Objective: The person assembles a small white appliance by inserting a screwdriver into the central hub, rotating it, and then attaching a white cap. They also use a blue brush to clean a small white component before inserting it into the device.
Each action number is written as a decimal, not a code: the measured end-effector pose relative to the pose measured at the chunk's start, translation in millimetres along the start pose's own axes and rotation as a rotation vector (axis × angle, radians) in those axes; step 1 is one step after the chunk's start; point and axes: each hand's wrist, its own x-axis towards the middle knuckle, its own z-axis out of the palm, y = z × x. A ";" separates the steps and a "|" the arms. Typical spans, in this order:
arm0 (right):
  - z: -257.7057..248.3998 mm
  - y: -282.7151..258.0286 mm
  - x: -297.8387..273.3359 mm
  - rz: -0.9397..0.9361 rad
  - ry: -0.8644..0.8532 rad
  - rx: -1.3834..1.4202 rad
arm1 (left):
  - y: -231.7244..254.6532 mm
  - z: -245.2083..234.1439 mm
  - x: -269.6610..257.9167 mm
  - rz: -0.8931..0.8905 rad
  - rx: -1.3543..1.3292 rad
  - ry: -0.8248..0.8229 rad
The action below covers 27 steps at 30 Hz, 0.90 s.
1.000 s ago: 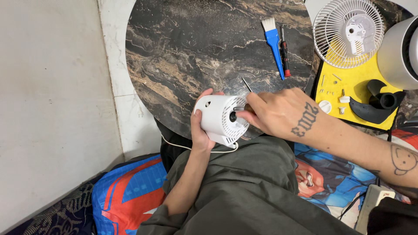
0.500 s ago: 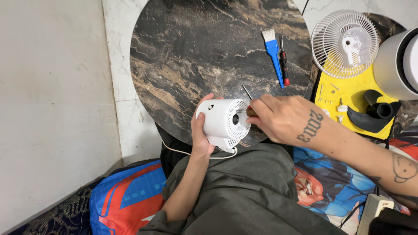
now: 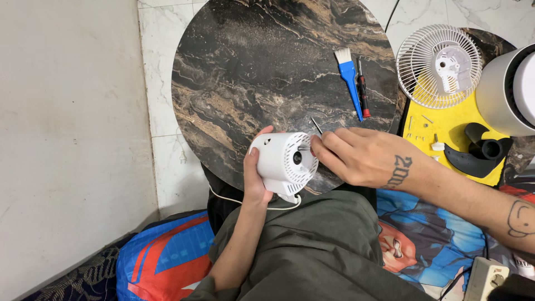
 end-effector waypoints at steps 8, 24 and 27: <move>13.9 -4.5 -10.0 0.131 -0.175 0.082 | 4.6 2.8 -3.3 0.103 0.103 -0.037; 20.7 -19.0 -7.6 0.673 -0.072 0.723 | 1.6 3.9 -5.2 0.152 0.148 -0.002; 15.1 -15.8 -6.4 0.333 0.040 0.377 | 0.1 3.4 -2.6 0.069 0.047 0.060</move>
